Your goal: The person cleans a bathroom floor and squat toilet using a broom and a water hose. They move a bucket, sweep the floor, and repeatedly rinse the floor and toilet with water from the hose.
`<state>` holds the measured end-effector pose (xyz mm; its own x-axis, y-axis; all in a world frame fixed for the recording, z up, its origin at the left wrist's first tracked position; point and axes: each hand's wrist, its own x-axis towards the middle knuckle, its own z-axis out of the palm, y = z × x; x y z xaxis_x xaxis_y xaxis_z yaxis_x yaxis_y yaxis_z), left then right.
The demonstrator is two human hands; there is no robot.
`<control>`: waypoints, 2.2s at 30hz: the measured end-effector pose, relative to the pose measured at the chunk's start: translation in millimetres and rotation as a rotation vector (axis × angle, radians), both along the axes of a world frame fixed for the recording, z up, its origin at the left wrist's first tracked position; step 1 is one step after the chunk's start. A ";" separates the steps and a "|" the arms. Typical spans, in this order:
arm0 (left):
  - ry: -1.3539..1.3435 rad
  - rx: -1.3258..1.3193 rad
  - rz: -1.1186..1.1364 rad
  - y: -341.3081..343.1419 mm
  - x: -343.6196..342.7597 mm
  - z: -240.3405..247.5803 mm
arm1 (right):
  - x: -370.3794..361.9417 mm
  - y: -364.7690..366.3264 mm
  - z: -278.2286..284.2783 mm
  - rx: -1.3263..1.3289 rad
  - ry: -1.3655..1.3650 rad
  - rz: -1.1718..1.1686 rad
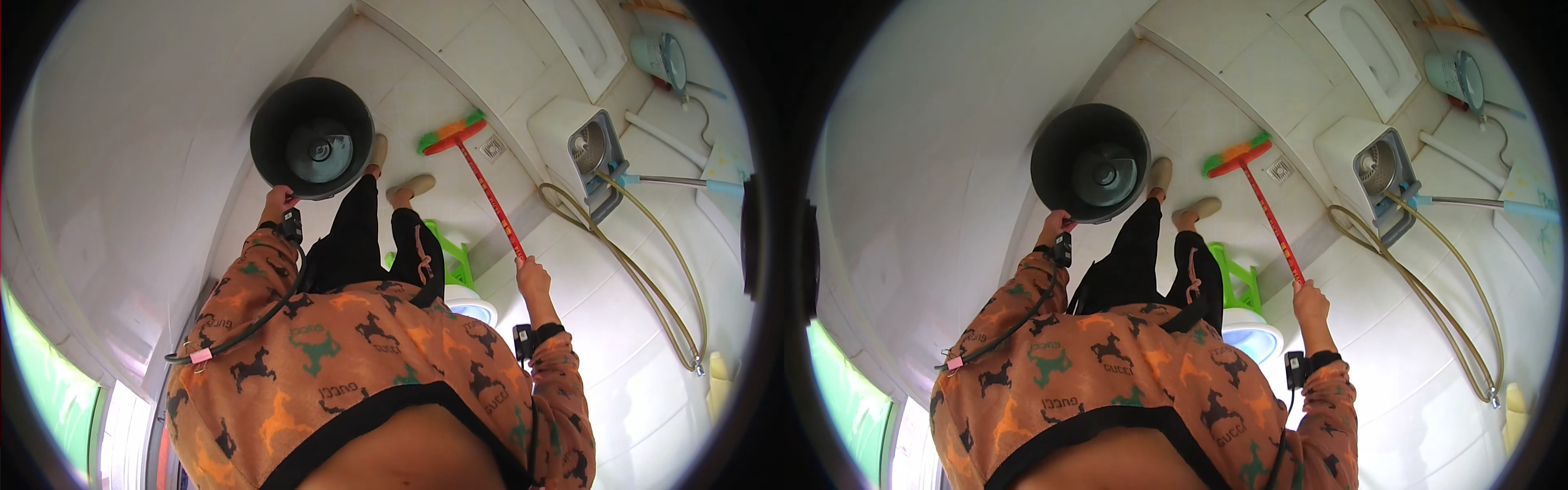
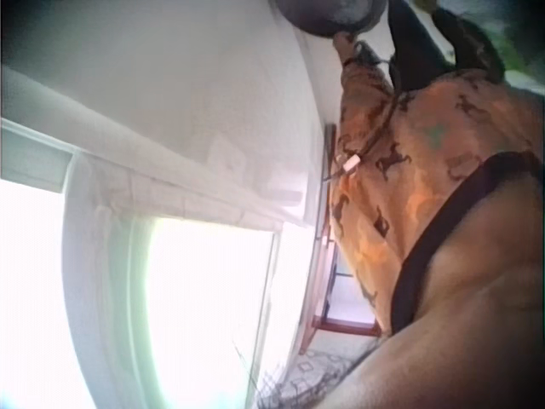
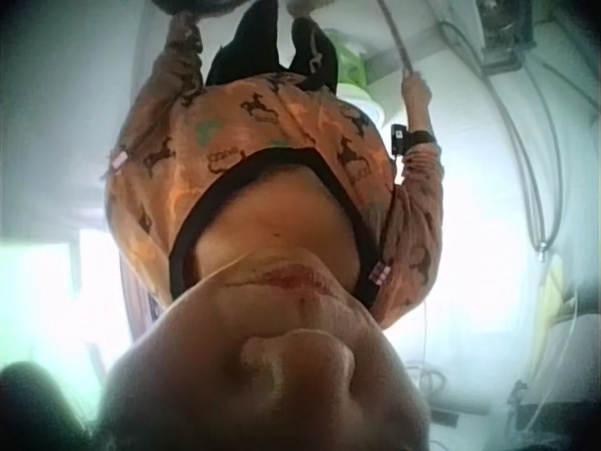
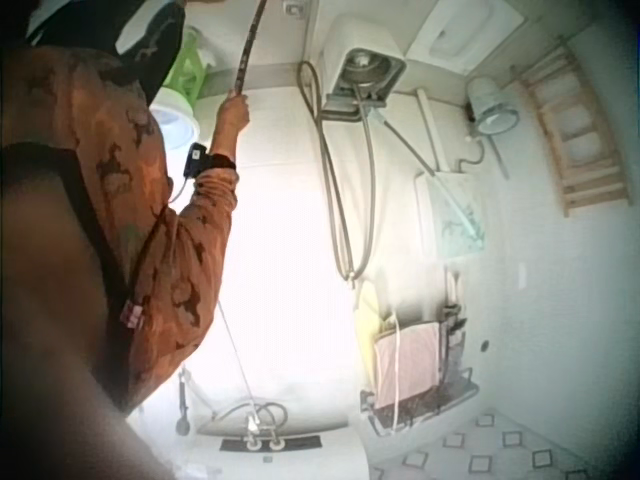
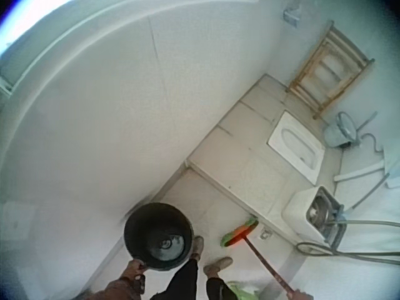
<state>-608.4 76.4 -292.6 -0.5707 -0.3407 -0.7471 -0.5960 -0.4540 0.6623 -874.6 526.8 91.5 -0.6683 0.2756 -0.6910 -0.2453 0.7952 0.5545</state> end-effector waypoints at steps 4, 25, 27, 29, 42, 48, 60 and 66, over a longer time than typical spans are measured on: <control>-0.362 0.441 0.500 -2.9 -5.6 -34.9 | -21.1 -29.8 -9.3 -0.060 -0.043 0.053; -0.654 0.268 0.523 -18.3 -31.2 15.7 | 7.1 -15.9 -2.8 -0.130 0.001 0.083; -0.629 0.224 0.421 -19.8 -30.4 25.4 | -3.3 -52.1 -26.8 -0.266 0.002 0.126; -0.538 0.260 0.389 -18.2 -36.5 37.8 | -23.1 -89.3 -60.6 -0.386 0.038 0.214; -0.432 -0.038 0.215 -9.1 -22.9 89.4 | -31.3 16.2 -20.4 -0.022 0.027 -0.031; -0.434 0.016 0.174 6.1 -31.0 125.2 | -40.5 -45.0 32.6 -0.177 0.024 0.157; -0.320 0.013 0.203 -11.5 -39.2 167.9 | -117.7 -97.1 -90.7 -0.371 -0.094 0.266; -0.536 0.046 0.081 -15.0 -26.8 161.6 | -65.4 -16.4 33.9 -0.080 -0.061 0.041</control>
